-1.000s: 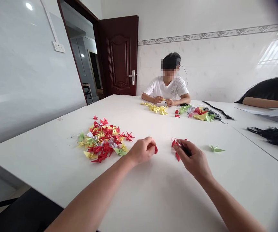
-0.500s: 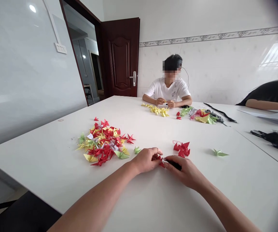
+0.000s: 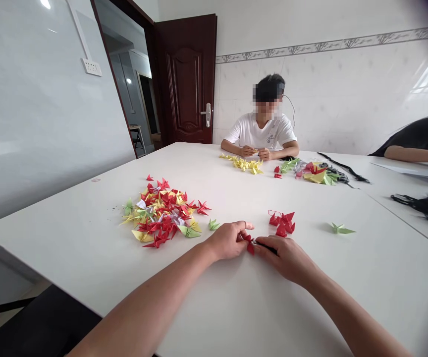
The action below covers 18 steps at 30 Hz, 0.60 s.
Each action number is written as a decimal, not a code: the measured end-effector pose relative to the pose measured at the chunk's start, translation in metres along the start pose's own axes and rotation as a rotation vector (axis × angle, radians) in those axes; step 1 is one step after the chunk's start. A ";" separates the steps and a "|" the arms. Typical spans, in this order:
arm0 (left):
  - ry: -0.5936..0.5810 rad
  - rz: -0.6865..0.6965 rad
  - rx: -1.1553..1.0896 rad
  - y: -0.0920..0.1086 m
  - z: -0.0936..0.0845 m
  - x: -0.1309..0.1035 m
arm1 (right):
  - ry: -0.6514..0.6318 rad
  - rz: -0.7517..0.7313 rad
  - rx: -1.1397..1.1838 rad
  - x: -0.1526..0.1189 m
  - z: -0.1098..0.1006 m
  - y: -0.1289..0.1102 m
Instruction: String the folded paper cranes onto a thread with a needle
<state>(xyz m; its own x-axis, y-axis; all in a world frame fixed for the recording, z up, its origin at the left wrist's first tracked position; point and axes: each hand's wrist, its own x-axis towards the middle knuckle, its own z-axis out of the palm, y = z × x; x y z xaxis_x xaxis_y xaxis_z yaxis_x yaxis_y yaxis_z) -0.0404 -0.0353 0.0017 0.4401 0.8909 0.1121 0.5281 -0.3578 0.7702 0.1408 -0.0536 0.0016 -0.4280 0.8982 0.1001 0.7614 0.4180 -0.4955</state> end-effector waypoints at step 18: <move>0.011 -0.026 -0.027 0.001 0.002 0.000 | -0.002 0.025 -0.018 0.001 0.002 0.002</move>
<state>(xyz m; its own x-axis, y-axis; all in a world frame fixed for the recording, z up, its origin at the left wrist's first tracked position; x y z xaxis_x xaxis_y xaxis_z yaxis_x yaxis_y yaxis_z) -0.0387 -0.0356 0.0012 0.4184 0.9029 0.0985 0.5191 -0.3267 0.7898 0.1408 -0.0519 -0.0014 -0.4094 0.9083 0.0864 0.7808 0.3977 -0.4819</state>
